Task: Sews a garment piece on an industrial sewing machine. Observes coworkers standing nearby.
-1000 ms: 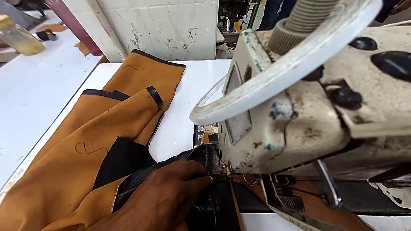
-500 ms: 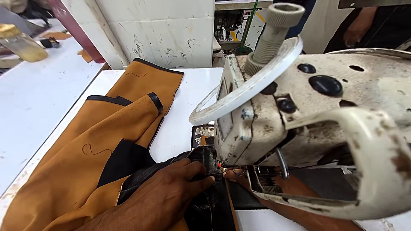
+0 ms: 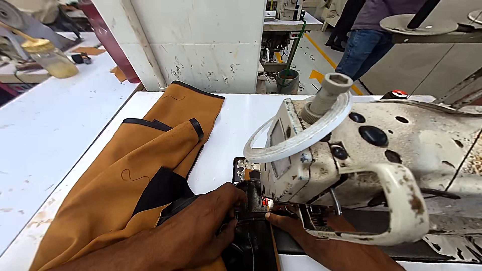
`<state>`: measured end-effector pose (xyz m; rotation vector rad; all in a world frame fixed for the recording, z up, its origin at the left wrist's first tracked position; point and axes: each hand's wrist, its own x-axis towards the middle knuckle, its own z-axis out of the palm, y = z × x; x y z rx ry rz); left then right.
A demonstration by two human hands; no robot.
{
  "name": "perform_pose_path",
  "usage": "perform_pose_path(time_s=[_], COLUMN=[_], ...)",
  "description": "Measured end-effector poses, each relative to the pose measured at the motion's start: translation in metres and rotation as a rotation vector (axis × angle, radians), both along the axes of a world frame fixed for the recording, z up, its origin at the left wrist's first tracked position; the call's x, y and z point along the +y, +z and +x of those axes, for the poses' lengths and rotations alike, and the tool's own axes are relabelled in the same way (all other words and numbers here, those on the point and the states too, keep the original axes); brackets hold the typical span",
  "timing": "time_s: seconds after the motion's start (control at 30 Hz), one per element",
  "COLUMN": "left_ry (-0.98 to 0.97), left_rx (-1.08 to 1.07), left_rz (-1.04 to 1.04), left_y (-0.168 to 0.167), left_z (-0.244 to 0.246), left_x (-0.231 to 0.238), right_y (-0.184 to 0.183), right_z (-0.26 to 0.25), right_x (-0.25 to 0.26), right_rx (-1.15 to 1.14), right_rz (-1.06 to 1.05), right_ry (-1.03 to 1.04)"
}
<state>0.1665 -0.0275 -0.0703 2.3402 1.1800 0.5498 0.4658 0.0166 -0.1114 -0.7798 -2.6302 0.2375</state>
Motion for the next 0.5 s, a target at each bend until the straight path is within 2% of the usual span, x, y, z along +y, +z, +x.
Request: perform_pose_path(time_s=[0.13,0.3,0.37,0.43,0.5], left_ry=[-0.101,-0.16,-0.113,-0.077,-0.017], left_rx=[0.061,0.307,0.452,0.561,0.585], left_rz=[0.144,0.23,0.186,0.044,-0.026], left_y=[-0.003,0.005,0.012,0.026,0.039], left_z=[0.003,0.012,0.017,0.024,0.032], left_x=[-0.003,-0.028,-0.046,-0.056,-0.058], right_y=[0.004,0.003,0.001,0.0,-0.001], right_z=[-0.004,-0.007,-0.008,-0.009,-0.01], right_x=[-0.002,-0.004,-0.004,-0.005,-0.005], right_rx=[0.022,0.061,0.079,0.079,0.073], right_rz=[0.071,0.065,0.08,0.099,0.13], right_ry=[0.025,0.018,0.003,-0.016,-0.031])
